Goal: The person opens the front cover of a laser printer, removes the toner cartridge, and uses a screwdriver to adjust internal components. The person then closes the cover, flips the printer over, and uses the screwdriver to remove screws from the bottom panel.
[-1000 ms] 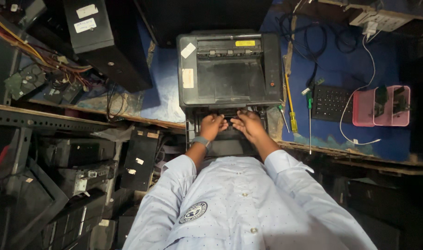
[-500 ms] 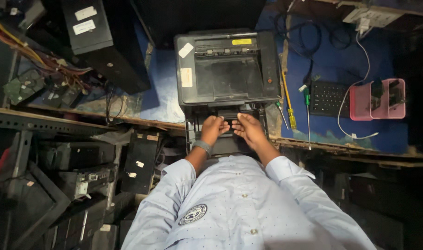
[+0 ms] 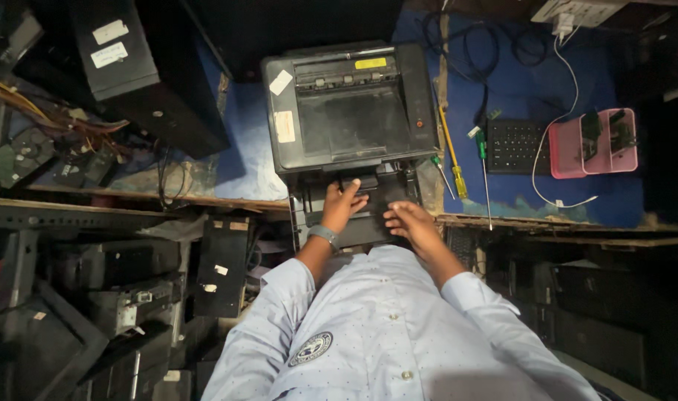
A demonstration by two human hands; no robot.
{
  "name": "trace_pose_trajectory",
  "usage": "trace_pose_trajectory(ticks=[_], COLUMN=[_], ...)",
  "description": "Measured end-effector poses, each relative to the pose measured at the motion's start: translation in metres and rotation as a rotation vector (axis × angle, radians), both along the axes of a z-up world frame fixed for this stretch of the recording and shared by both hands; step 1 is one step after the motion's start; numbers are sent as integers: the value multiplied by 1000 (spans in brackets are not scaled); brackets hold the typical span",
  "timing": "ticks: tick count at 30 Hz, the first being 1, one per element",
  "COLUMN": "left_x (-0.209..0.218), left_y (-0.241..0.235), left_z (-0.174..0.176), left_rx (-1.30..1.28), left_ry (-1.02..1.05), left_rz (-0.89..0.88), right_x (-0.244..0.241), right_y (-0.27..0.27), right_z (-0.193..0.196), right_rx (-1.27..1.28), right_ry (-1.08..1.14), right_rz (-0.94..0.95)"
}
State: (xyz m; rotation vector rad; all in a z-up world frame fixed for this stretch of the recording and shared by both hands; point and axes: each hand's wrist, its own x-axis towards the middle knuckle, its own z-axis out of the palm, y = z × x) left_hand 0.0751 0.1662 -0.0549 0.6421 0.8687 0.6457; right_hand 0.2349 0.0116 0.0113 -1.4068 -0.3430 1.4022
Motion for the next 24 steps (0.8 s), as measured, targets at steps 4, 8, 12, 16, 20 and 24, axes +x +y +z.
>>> trace_pose_trajectory(ticks=[4,8,12,16,20,24], left_x=[15,18,14,18,13,14], left_y=[-9,-14,-6,8,0,-13], left_z=[4,1,-2,3,7,18], left_rx=[95,187,220,271,576,648], left_ry=[12,34,109,79,613,795], left_rz=[140,178,181,115,66,104], right_x=[30,65,80,83,77,58], right_y=[-23,-35,-30,-9,21,66], right_z=[-15,-30,-36,-37,-49,-59], right_rx=[-59,-62,-102,-29,3,80], right_ry=[-62,-22,-99,-127,-166,-122], right_rz=[-76,-105,-52,94,244,354])
